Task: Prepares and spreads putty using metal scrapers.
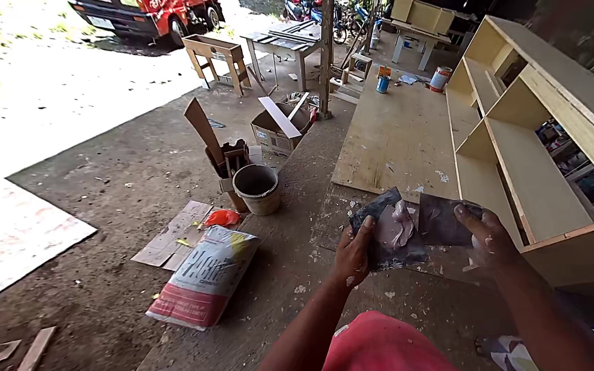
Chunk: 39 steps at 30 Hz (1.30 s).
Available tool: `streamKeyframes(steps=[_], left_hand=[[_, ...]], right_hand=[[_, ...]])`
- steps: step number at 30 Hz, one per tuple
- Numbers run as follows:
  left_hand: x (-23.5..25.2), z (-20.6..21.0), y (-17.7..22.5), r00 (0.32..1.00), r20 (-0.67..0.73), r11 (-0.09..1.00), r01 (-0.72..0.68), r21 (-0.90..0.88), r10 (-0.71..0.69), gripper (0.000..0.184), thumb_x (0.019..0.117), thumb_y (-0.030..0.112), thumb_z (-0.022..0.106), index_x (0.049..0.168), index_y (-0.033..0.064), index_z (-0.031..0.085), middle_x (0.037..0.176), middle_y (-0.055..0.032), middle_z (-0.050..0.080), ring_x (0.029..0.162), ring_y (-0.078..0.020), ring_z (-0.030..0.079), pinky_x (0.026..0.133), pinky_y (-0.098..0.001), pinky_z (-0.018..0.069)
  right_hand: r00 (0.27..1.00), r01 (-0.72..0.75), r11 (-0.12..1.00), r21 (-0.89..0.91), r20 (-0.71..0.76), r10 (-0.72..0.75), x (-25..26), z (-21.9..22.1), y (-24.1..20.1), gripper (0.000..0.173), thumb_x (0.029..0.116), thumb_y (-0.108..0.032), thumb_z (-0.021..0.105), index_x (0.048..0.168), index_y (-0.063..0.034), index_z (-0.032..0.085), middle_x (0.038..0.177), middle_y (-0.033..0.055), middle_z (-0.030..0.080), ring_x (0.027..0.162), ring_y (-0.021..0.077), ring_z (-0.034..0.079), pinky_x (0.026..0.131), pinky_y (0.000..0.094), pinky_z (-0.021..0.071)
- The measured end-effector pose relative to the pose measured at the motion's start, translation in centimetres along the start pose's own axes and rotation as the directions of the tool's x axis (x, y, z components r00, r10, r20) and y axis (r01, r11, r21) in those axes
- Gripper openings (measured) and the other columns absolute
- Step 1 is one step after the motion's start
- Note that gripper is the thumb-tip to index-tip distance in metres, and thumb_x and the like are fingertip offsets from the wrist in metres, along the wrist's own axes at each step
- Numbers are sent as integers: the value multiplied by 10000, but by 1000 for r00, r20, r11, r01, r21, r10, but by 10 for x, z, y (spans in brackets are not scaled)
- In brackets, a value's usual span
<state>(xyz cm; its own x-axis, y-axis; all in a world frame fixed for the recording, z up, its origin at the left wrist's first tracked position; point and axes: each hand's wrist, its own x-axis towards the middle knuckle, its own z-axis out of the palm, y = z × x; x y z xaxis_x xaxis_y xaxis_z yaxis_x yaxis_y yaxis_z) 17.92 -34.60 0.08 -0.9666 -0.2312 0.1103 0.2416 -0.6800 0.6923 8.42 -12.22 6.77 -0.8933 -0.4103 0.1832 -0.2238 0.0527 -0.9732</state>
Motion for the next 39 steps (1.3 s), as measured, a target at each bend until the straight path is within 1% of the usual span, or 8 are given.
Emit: streamKeyframes(steps=[2,5,13,16,21,27,33,39], left_hand=[[-2,-2,7,989,11,984,149,-100,-149,281,1070,242,448,1165,22,595,947,-120,742,869,-200,744,831,-397,628],[-1,-2,3,937,127,921,345,-178,-326,302,1075,244,429,1179,20,602,982,-147,742,892,-226,745,828,-408,629],[-1,-9,1,884,288,893,422,-154,-368,279,1068,265,455,1168,59,616,1001,-121,749,912,-207,746,846,-388,624],[-5,-26,10,943,151,936,319,-151,-297,288,1071,260,453,1175,42,610,989,-139,741,899,-219,742,840,-398,623],[-9,-30,22,996,-80,991,39,125,-29,336,1101,282,366,1164,79,626,939,-49,733,882,-134,719,846,-347,608],[-19,-21,3,980,-1,920,-185,345,197,465,1103,458,311,1110,148,657,935,28,726,900,-86,708,864,-334,602],[-33,-12,-10,948,131,739,-310,598,291,563,1106,461,297,1011,30,646,846,0,711,826,-58,709,785,-306,620],[-40,-6,-6,918,273,562,-392,728,286,617,1102,475,292,1055,-12,667,895,-55,720,856,-55,705,807,-273,605]], right_hand=[[996,-94,952,290,33,88,11,-10,-11,251,900,-185,714,1145,-145,679,993,37,751,886,153,738,824,393,638],[979,-175,875,451,177,104,22,-5,-14,245,847,-155,794,1081,-168,721,948,51,768,820,144,750,757,362,650],[817,-435,836,334,537,211,22,-17,30,238,862,-138,770,1090,-108,712,991,88,768,882,171,752,820,356,633],[906,-345,931,119,301,297,5,-19,30,235,915,-101,687,1144,-60,651,997,60,754,895,154,741,838,355,633],[957,-167,950,266,-189,221,-37,31,-5,206,1026,-151,531,1196,-51,588,979,52,736,861,158,742,766,371,652],[916,-174,964,200,-326,233,-62,92,10,186,1020,-106,578,1150,26,600,948,96,730,835,175,747,740,367,660],[839,-278,902,331,-374,396,-55,113,18,189,1048,-121,564,1144,34,614,951,152,725,771,236,743,598,403,646],[847,-327,839,435,-258,464,-39,113,8,203,1058,-109,536,1163,40,625,979,177,730,842,251,744,736,417,648]])
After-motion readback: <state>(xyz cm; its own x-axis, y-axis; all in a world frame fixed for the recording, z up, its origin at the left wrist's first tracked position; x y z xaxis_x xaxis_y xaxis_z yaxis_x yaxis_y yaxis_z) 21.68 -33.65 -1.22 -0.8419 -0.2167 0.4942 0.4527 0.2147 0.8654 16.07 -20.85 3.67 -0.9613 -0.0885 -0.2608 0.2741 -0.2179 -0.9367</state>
